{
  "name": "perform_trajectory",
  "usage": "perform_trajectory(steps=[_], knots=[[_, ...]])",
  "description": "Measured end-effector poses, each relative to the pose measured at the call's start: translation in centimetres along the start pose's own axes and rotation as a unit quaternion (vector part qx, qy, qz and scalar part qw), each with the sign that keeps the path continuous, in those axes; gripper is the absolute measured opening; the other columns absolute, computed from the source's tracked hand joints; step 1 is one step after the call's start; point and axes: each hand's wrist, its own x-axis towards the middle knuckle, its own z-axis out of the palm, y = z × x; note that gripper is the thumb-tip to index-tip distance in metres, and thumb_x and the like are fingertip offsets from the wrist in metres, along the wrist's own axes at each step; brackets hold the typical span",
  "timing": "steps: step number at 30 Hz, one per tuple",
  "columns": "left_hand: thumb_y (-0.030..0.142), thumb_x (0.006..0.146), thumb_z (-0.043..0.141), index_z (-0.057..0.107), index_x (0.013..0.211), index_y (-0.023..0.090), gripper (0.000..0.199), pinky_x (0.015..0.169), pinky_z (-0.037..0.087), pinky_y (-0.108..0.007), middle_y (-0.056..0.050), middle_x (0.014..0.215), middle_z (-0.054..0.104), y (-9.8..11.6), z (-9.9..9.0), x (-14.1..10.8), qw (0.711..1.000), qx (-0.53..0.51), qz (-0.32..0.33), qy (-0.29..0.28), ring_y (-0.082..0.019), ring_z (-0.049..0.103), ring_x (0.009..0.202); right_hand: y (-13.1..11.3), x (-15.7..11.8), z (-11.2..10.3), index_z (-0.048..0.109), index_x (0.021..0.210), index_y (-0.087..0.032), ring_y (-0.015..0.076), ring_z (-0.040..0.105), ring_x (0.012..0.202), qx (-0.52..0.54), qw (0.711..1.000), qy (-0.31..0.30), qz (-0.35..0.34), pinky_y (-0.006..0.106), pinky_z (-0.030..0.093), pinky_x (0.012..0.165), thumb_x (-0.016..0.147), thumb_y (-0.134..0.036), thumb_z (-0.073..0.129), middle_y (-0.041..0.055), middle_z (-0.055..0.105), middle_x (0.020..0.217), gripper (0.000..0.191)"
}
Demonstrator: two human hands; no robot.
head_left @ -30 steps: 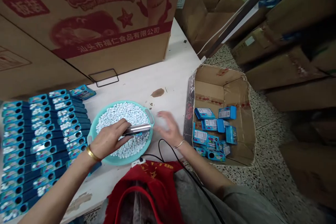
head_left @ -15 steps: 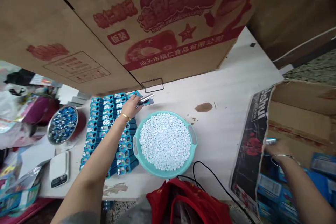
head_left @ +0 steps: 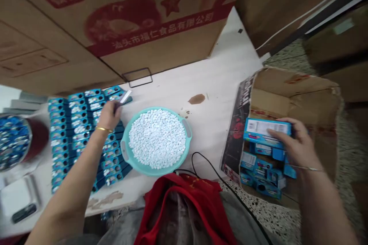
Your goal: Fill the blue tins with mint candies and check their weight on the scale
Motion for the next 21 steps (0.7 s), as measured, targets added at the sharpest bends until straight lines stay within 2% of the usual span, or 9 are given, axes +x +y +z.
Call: perform_trajectory(steps=[2, 5, 7, 9, 12, 13, 15, 18, 21], knots=[[0.028, 0.096, 0.039, 0.052, 0.115, 0.014, 0.027, 0.096, 0.045, -0.037, -0.007, 0.112, 0.059, 0.4, 1.8, -4.3, 1.0, 0.002, -0.024, -0.008, -0.018, 0.054, 0.106, -2.3, -2.0, -0.4, 0.059, 0.095, -0.03, 0.0291, 0.059, 0.092, 0.056, 0.996, -0.055, 0.032, 0.043, 0.047, 0.071, 0.06, -0.046, 0.073, 0.0132, 0.061, 0.106, 0.041], [0.027, 0.09, 0.049, 0.057, 0.109, 0.02, 0.022, 0.087, 0.048, -0.029, -0.003, 0.104, 0.064, 1.9, 5.8, -10.5, 0.996, -0.003, -0.028, -0.085, -0.017, 0.06, 0.095, -4.9, -5.7, 1.0, 0.061, 0.092, -0.028, 0.0325, 0.053, 0.114, 0.107, 0.958, -0.262, 0.051, 0.042, 0.048, 0.079, 0.062, -0.044, 0.074, 0.0098, 0.056, 0.128, 0.037], [0.024, 0.088, 0.051, 0.058, 0.108, 0.022, 0.021, 0.083, 0.047, -0.03, -0.004, 0.103, 0.064, 3.3, 8.8, -13.4, 0.988, 0.002, -0.087, -0.125, -0.019, 0.061, 0.093, -5.9, -8.1, 2.6, 0.062, 0.091, -0.024, 0.0332, 0.048, 0.122, 0.123, 0.89, -0.432, 0.076, 0.041, 0.047, 0.085, 0.068, -0.042, 0.071, 0.0079, 0.048, 0.139, 0.03], [0.022, 0.088, 0.05, 0.058, 0.108, 0.021, 0.022, 0.081, 0.047, -0.03, -0.007, 0.105, 0.062, 4.7, 11.7, -14.6, 0.981, 0.006, -0.151, -0.122, -0.021, 0.062, 0.092, -6.2, -10.0, 3.9, 0.063, 0.097, -0.022, 0.0328, 0.046, 0.125, 0.174, 0.796, -0.57, 0.108, 0.042, 0.044, 0.092, 0.071, -0.04, 0.07, 0.0085, 0.041, 0.145, 0.032], [0.02, 0.089, 0.048, 0.055, 0.11, 0.019, 0.022, 0.081, 0.046, -0.031, -0.009, 0.108, 0.06, 6.6, 15.7, -13.0, 0.98, -0.002, -0.179, -0.082, -0.022, 0.061, 0.095, -5.7, -11.4, 4.5, 0.056, 0.121, -0.024, 0.0323, 0.041, 0.131, 0.284, 0.645, -0.691, 0.16, 0.043, 0.038, 0.101, 0.064, -0.037, 0.076, 0.0092, 0.029, 0.153, 0.062], [0.02, 0.089, 0.047, 0.053, 0.11, 0.019, 0.022, 0.083, 0.046, -0.031, -0.009, 0.111, 0.059, 7.1, 16.8, -11.9, 0.981, -0.009, -0.181, -0.066, -0.022, 0.06, 0.098, -5.4, -11.5, 4.3, 0.05, 0.128, -0.026, 0.0319, 0.039, 0.134, 0.307, 0.606, -0.713, 0.172, 0.044, 0.036, 0.104, 0.061, -0.035, 0.079, 0.0093, 0.025, 0.154, 0.074], [0.019, 0.091, 0.044, 0.051, 0.112, 0.017, 0.022, 0.085, 0.045, -0.031, -0.011, 0.115, 0.057, 7.9, 18.8, -9.5, 0.983, -0.025, -0.182, -0.03, -0.022, 0.059, 0.102, -5.1, -11.5, 3.5, 0.036, 0.139, -0.029, 0.0297, 0.035, 0.137, 0.324, 0.554, -0.744, 0.188, 0.045, 0.031, 0.107, 0.06, -0.031, 0.081, 0.0103, 0.024, 0.155, 0.091], [0.018, 0.091, 0.042, 0.049, 0.111, 0.016, 0.021, 0.089, 0.045, -0.034, -0.013, 0.116, 0.056, 8.1, 20.6, -7.3, 0.983, -0.049, -0.175, 0.021, -0.023, 0.058, 0.105, -5.0, -11.5, 2.2, 0.021, 0.146, -0.031, 0.0246, 0.045, 0.131, 0.309, 0.524, -0.769, 0.199, 0.042, 0.035, 0.105, 0.066, -0.024, 0.079, 0.0122, 0.035, 0.149, 0.099], [0.019, 0.089, 0.047, 0.05, 0.11, 0.017, 0.021, 0.092, 0.045, -0.034, -0.01, 0.112, 0.059, 7.2, 21.1, -7.6, 0.985, -0.078, -0.148, 0.05, -0.021, 0.057, 0.105, -5.1, -12.1, 1.9, 0.032, 0.14, -0.032, 0.0159, 0.065, 0.098, 0.272, 0.546, -0.767, 0.2, 0.03, 0.05, 0.082, 0.07, -0.018, 0.076, 0.012, 0.038, 0.146, 0.084]])
